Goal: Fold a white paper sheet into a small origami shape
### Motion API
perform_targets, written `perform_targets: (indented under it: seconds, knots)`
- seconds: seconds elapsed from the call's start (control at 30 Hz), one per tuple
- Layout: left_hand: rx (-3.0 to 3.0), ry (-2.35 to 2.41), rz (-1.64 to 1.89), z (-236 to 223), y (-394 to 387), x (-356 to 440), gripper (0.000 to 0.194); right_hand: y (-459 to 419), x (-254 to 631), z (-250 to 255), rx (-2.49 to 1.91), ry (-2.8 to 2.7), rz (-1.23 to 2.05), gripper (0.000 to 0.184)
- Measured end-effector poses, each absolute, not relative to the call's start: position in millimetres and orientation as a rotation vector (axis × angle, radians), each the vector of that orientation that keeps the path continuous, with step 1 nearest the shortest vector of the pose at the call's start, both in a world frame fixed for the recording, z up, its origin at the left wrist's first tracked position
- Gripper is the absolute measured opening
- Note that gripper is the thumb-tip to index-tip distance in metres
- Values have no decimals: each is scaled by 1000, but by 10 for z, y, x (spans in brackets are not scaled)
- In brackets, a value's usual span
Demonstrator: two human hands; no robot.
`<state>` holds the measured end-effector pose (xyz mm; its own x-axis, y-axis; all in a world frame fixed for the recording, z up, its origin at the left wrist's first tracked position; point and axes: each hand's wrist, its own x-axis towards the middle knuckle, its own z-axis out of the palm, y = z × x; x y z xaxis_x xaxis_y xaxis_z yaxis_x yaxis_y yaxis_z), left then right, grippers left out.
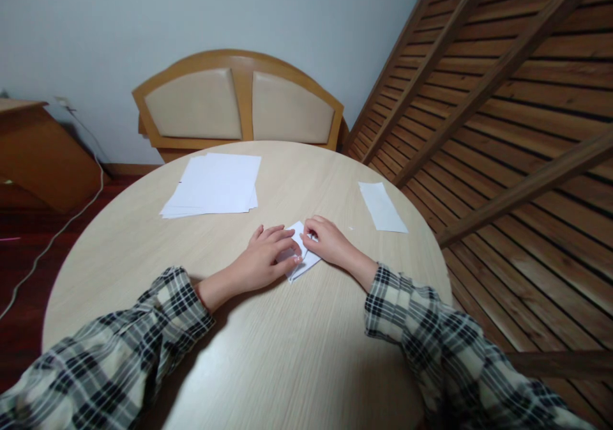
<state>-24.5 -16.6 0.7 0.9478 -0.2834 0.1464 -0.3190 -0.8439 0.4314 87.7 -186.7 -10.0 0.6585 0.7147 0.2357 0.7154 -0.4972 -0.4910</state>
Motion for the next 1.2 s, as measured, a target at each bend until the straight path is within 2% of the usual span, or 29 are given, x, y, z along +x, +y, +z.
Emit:
perform_targets:
  seconds: [1.2]
  knots:
    - [2602,-434,98,-49,-145,-237,35,-1873,885,-104,-2312,-1114,1,14]
